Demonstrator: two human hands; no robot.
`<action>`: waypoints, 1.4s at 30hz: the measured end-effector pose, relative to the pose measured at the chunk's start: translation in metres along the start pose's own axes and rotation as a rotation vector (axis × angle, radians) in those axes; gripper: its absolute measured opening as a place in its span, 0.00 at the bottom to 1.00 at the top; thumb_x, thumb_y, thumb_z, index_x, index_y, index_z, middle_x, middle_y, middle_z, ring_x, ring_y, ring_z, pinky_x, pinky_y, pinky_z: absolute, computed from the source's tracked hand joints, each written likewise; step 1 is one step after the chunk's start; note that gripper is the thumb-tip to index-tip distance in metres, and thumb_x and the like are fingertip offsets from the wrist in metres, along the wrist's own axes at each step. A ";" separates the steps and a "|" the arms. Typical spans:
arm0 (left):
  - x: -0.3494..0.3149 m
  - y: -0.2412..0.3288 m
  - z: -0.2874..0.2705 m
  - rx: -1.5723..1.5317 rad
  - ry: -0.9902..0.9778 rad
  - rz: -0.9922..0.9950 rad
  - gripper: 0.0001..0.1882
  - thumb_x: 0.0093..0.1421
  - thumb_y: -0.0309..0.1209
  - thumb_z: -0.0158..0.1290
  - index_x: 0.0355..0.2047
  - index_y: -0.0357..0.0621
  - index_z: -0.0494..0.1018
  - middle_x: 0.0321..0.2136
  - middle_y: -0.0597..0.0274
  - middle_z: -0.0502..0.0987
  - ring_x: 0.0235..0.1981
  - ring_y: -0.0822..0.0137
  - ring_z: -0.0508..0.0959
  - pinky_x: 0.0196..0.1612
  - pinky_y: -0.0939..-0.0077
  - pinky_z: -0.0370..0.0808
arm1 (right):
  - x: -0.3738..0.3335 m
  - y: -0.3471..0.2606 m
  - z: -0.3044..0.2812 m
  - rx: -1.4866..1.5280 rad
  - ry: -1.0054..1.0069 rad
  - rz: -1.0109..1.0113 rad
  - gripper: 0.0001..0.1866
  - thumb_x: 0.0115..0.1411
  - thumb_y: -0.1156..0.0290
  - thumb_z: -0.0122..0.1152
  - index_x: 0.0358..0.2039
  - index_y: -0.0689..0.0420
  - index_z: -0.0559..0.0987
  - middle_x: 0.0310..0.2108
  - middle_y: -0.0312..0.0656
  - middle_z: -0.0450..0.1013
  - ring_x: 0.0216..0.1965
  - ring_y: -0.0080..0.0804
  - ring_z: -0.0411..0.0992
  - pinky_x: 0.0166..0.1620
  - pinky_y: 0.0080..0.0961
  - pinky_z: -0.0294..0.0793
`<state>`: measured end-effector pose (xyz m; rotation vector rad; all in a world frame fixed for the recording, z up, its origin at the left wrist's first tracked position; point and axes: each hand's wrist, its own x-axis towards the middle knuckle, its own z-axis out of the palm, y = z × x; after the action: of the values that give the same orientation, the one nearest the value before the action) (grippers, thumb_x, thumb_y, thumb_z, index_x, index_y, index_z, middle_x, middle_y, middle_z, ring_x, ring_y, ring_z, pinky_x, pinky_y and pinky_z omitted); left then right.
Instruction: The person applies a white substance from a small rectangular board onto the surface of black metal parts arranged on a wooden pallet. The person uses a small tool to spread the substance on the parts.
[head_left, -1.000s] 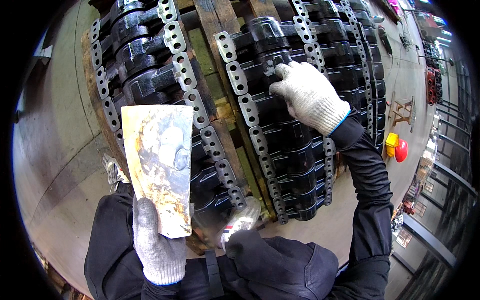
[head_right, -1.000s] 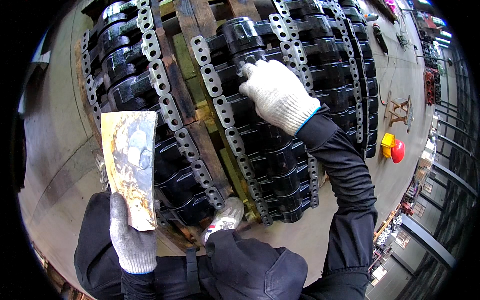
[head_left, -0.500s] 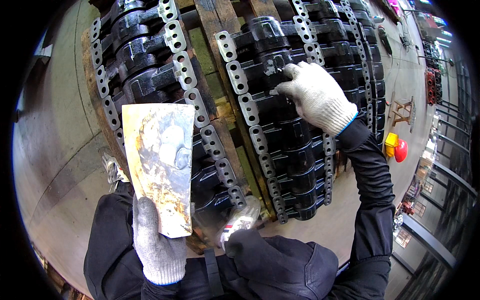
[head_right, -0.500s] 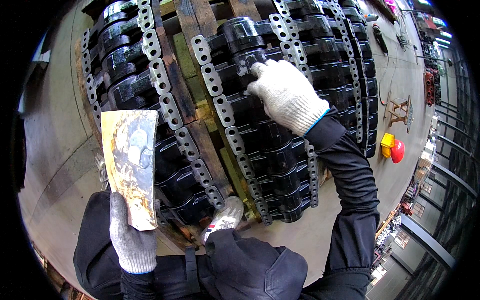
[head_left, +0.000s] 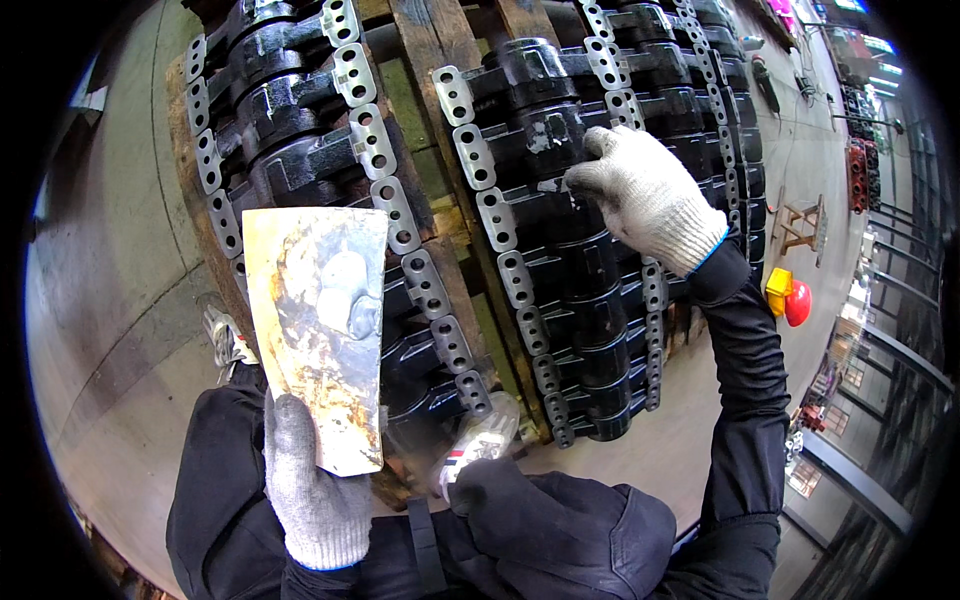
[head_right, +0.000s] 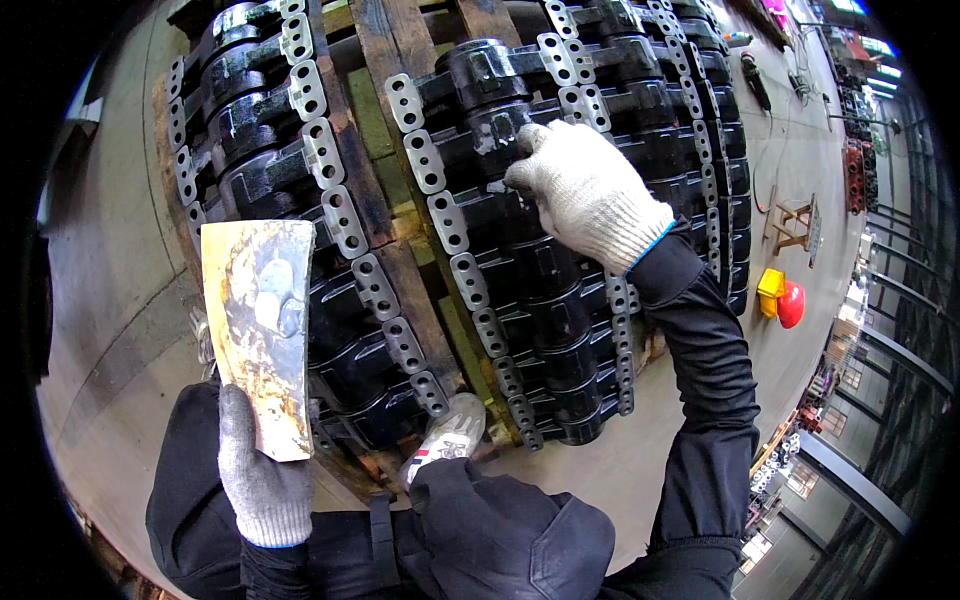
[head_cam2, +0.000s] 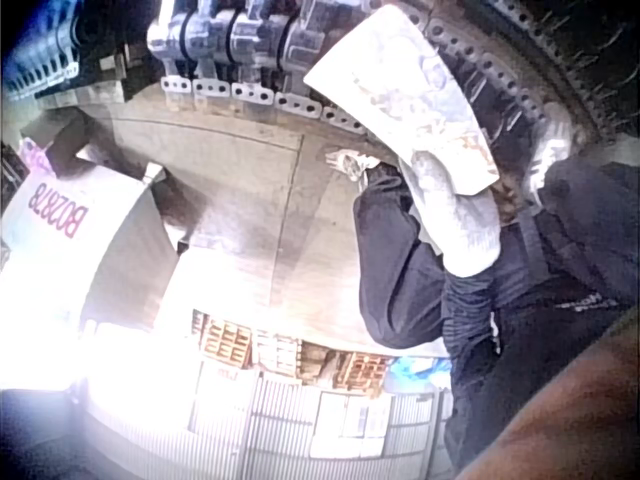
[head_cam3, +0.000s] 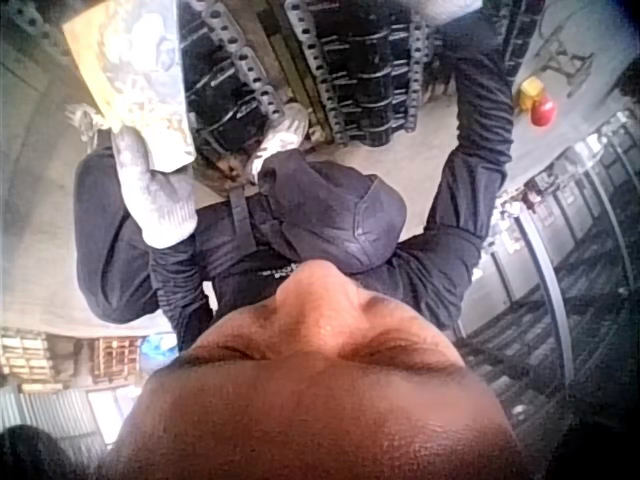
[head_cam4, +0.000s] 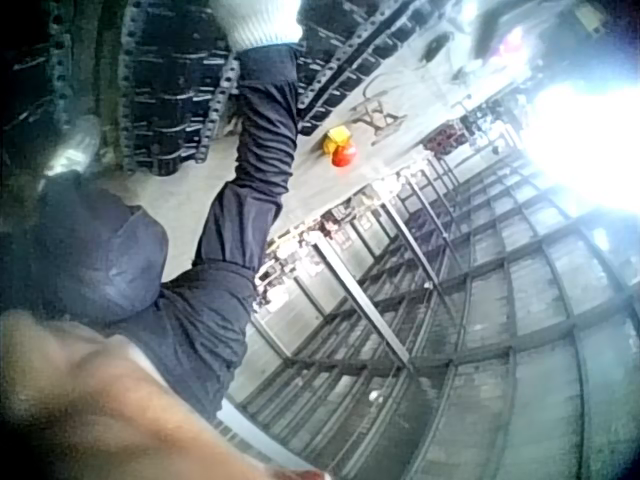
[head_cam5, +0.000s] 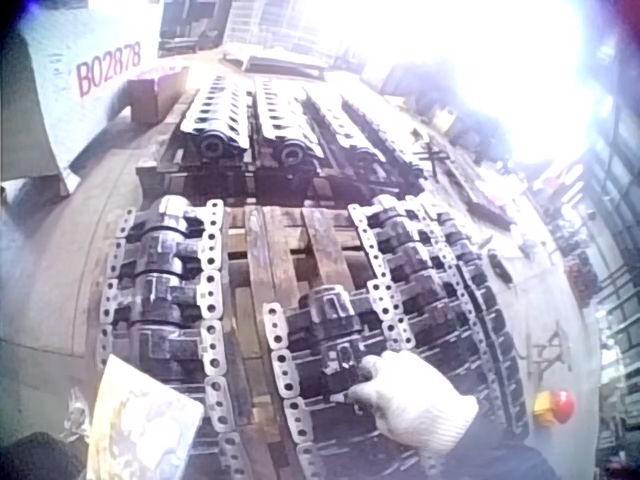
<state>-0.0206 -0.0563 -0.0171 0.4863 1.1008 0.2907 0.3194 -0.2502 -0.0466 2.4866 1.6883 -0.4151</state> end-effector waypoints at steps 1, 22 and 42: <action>0.000 0.000 0.001 0.005 -0.014 0.006 0.29 0.77 0.43 0.51 0.71 0.41 0.63 0.63 0.55 0.76 0.58 0.60 0.81 0.57 0.63 0.82 | 0.000 0.000 0.001 0.013 0.019 -0.009 0.14 0.57 0.79 0.66 0.44 0.56 0.89 0.46 0.47 0.77 0.48 0.47 0.78 0.54 0.39 0.80; -0.001 0.000 0.000 0.035 -0.024 -0.011 0.28 0.78 0.43 0.49 0.72 0.43 0.63 0.65 0.56 0.74 0.60 0.60 0.79 0.60 0.60 0.79 | 0.025 -0.014 0.020 -0.090 -0.087 -0.045 0.14 0.56 0.79 0.67 0.42 0.54 0.89 0.52 0.47 0.77 0.51 0.45 0.76 0.57 0.40 0.77; 0.002 -0.002 0.000 -0.005 -0.072 0.013 0.27 0.78 0.41 0.49 0.71 0.42 0.65 0.63 0.56 0.76 0.59 0.60 0.80 0.58 0.61 0.81 | 0.012 0.000 0.006 -0.082 -0.103 -0.029 0.16 0.56 0.78 0.69 0.45 0.53 0.90 0.48 0.46 0.78 0.50 0.45 0.78 0.56 0.40 0.79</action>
<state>-0.0200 -0.0574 -0.0193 0.4958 1.0268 0.2851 0.3228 -0.2405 -0.0555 2.3445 1.6684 -0.4592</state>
